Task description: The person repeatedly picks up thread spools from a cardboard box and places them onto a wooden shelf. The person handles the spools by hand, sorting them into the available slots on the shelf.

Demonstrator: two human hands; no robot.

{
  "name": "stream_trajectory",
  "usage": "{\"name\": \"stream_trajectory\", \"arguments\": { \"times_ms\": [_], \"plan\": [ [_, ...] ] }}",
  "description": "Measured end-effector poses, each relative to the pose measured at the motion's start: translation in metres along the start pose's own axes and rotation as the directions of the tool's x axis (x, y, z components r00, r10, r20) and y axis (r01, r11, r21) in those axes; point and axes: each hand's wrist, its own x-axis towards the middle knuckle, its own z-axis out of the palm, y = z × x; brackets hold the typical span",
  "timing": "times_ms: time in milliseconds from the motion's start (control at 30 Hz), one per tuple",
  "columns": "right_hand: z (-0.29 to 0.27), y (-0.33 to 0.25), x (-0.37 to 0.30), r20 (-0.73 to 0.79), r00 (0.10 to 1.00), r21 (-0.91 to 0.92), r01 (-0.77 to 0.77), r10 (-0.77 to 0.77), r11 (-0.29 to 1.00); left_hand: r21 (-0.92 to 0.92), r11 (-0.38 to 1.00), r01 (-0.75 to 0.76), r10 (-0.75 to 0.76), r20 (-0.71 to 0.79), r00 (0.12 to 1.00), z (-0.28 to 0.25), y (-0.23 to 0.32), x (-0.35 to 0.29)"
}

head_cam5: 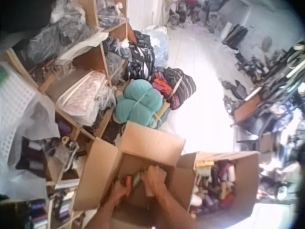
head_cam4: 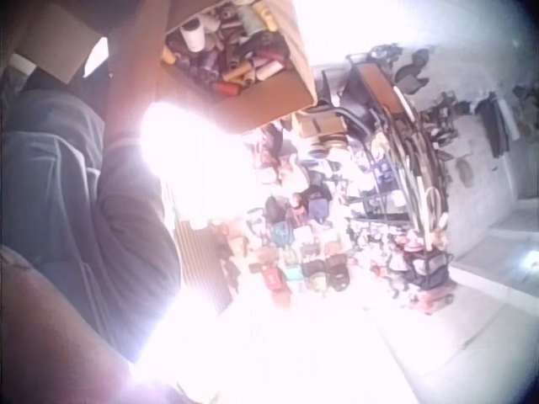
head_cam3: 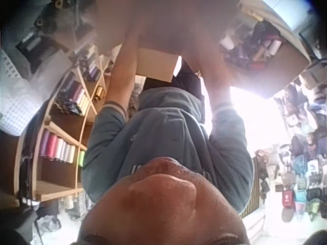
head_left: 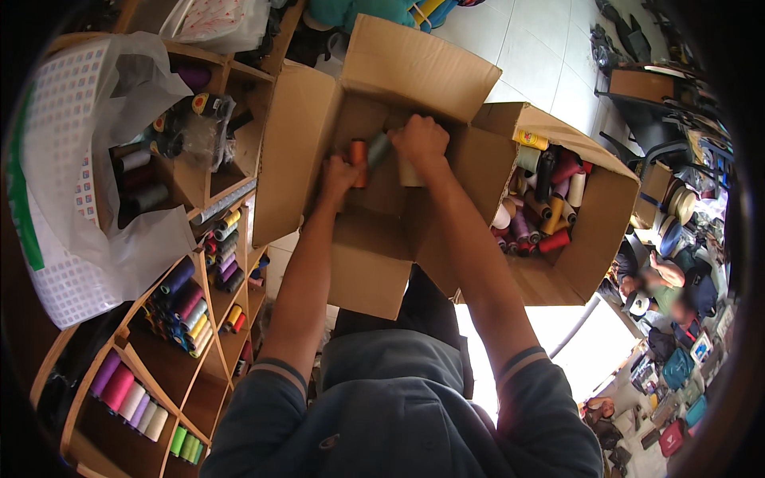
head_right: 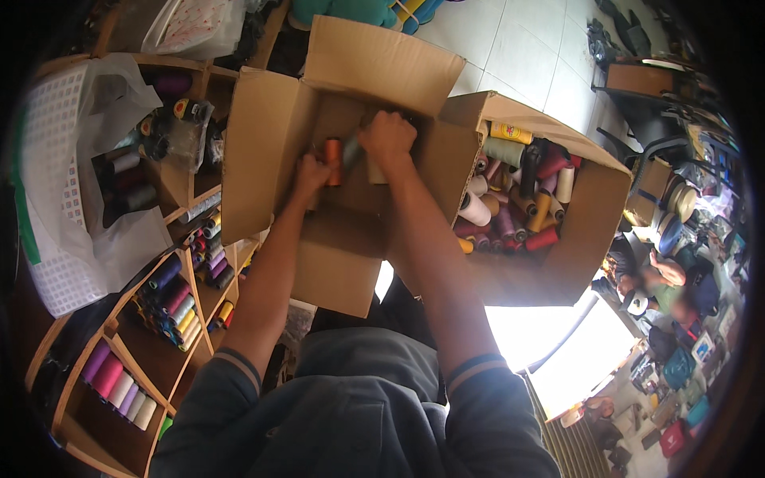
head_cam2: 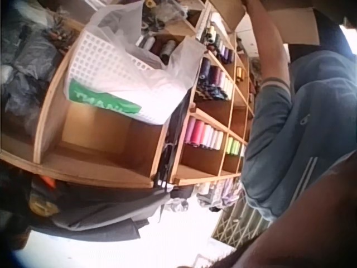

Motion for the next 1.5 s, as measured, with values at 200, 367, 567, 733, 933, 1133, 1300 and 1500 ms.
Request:
{"name": "stream_trajectory", "arguments": {
  "times_ms": [200,367,567,733,933,1133,1300,1500],
  "plan": [
    [0.0,0.01,0.008,0.133,0.991,0.058,-0.037,0.029,0.998,0.109,0.983,0.147,-0.156,0.08,0.985,-0.015,0.031,-0.01],
    [0.006,0.009,0.004,0.096,0.99,0.096,-0.11,0.101,0.989,0.169,0.985,0.021,-0.066,0.263,0.963,-0.013,0.033,-0.01],
    [0.014,0.014,0.002,0.141,0.984,0.079,-0.126,0.114,0.989,-0.235,0.972,0.005,0.12,0.514,0.85,0.0,0.02,-0.006],
    [0.016,0.015,0.002,0.138,0.984,0.059,-0.124,0.115,0.99,-0.15,0.972,-0.183,0.233,0.742,0.628,0.025,0.035,0.015],
    [0.009,0.015,0.004,0.161,0.984,0.028,-0.086,0.08,0.996,-0.344,0.833,-0.433,0.552,0.469,0.689,0.094,0.02,0.021],
    [0.002,0.017,0.001,0.19,0.98,0.007,-0.064,0.062,0.998,-0.178,0.952,-0.249,0.306,0.602,0.738,0.069,0.03,0.01],
    [-0.023,0.009,-0.02,0.121,0.993,0.029,0.0,-0.004,1.0,-0.202,0.973,-0.109,0.198,0.503,0.841,0.018,0.018,-0.022],
    [-0.058,0.017,-0.05,-0.002,0.992,0.109,0.125,-0.126,0.986,-0.468,0.882,-0.053,0.09,0.056,0.994,-0.038,0.043,-0.094]
  ]
}}
